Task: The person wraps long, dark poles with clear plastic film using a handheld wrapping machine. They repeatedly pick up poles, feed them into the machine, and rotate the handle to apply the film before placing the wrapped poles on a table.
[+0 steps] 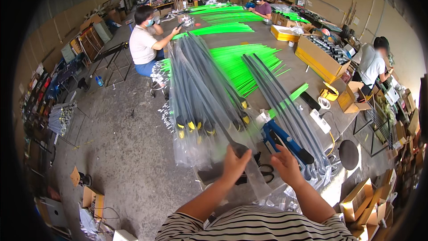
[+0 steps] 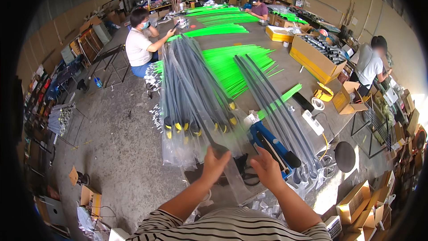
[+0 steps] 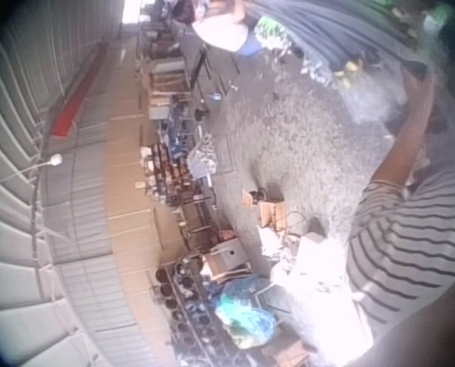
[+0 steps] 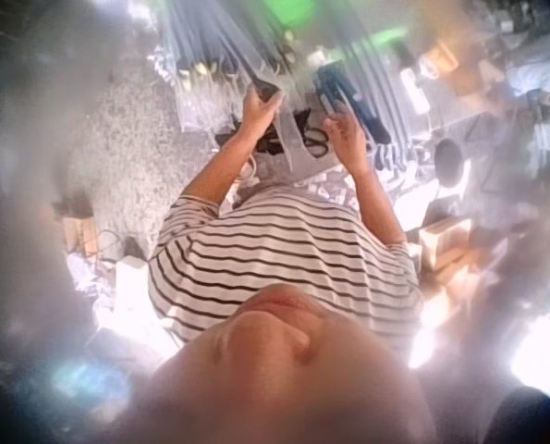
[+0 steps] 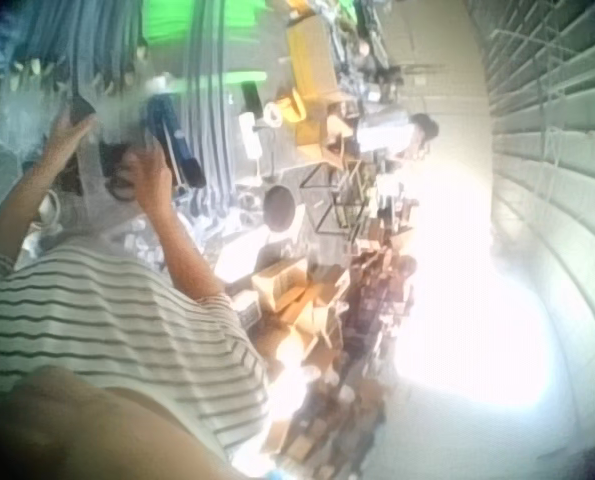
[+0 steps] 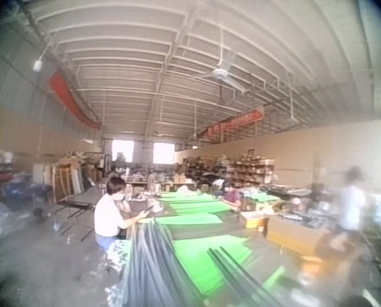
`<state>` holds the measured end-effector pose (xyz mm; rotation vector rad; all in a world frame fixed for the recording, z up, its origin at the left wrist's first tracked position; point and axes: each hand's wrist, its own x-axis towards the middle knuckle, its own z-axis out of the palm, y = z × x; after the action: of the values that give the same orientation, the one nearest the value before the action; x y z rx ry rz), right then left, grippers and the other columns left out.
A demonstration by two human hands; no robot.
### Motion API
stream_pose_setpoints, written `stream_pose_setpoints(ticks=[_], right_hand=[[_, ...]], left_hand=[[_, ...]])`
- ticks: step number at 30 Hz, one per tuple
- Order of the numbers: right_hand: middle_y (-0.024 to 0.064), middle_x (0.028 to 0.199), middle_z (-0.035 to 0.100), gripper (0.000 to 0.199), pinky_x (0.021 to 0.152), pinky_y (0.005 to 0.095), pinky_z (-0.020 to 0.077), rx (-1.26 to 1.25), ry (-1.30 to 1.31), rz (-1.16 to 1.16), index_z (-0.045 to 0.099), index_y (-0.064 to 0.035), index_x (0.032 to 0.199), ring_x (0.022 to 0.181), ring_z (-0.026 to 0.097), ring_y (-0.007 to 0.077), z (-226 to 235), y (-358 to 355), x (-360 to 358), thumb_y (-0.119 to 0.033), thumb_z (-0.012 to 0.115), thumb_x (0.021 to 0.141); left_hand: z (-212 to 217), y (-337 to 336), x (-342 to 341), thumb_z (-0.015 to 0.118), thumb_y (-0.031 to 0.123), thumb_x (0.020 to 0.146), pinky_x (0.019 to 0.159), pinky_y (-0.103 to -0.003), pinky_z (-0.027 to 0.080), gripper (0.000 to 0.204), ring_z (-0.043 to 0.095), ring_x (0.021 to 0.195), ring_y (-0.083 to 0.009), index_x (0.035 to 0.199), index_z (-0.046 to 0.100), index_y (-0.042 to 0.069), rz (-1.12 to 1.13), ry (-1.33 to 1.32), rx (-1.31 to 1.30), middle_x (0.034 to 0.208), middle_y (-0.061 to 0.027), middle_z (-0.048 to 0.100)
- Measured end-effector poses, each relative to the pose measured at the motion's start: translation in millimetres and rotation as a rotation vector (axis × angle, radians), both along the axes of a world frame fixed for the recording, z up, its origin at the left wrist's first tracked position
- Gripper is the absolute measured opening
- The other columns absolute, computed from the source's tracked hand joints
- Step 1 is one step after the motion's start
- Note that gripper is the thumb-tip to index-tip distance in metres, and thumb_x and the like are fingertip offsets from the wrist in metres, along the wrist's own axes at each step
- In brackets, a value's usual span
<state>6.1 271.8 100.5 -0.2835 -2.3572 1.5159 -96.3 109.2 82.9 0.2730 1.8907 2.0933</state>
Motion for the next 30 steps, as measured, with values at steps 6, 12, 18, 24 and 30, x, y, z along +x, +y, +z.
stream_pose_setpoints(ticks=[6,12,18,24,30], right_hand=[[0.0056,0.069,0.06,0.026,0.055,0.0232,0.0412,0.145,-0.5,0.449,0.06,0.004,0.088,0.062,0.052,0.0087,20.0,-16.2,-27.0,-0.019,0.062,0.077],[0.0142,0.053,0.051,0.024,0.046,0.0315,0.0376,0.039,-0.285,0.212,0.058,0.004,0.072,0.047,0.05,0.0179,-9.1,14.9,28.5,-0.02,0.063,0.073],[0.0143,0.051,0.048,0.018,0.042,0.0336,0.0351,0.442,-0.147,0.099,0.053,-0.0006,0.065,0.043,0.046,0.0299,-4.6,71.8,122.4,-0.012,0.065,0.07],[0.0129,0.049,0.047,0.016,0.04,0.0339,0.0345,0.438,-0.101,0.267,0.052,-0.0021,0.063,0.042,0.046,0.0295,-23.5,108.6,185.4,-0.009,0.064,0.07],[0.0125,0.051,0.047,0.011,0.04,0.0346,0.0353,0.359,-0.007,0.416,0.053,-0.0014,0.065,0.044,0.048,0.0301,-38.1,115.0,200.2,-0.004,0.063,0.066]], left_hand=[[-22.7,31.9,99.1,0.067,0.015,0.073,0.061,-0.028,0.045,0.053,0.054,0.08,-0.0185,0.111,0.035,-0.003,-0.02,0.579,-0.216,0.101,-0.0172,0.048],[-28.8,25.5,121.3,0.068,0.018,0.072,0.061,-0.027,0.047,0.055,0.056,0.072,-0.0198,0.117,0.042,-0.001,-0.459,0.457,-0.244,0.11,-0.0185,0.049],[-28.8,15.3,109.1,0.065,0.018,0.076,0.066,-0.026,0.05,0.038,0.062,0.066,-0.0169,0.107,0.054,-0.001,-0.067,0.461,-0.28,0.078,-0.0091,0.063],[17.8,-7.9,25.4,0.058,0.04,0.08,0.076,-0.033,0.049,0.057,0.059,0.086,-0.0233,0.103,0.049,-0.012,0.437,-0.025,0.329,0.091,-0.0166,0.059],[50.5,-18.7,48.6,0.066,0.025,0.076,0.071,-0.034,0.051,0.036,0.062,0.077,-0.0268,0.089,0.055,-0.007,0.564,-0.089,0.205,0.085,-0.018,0.061]])
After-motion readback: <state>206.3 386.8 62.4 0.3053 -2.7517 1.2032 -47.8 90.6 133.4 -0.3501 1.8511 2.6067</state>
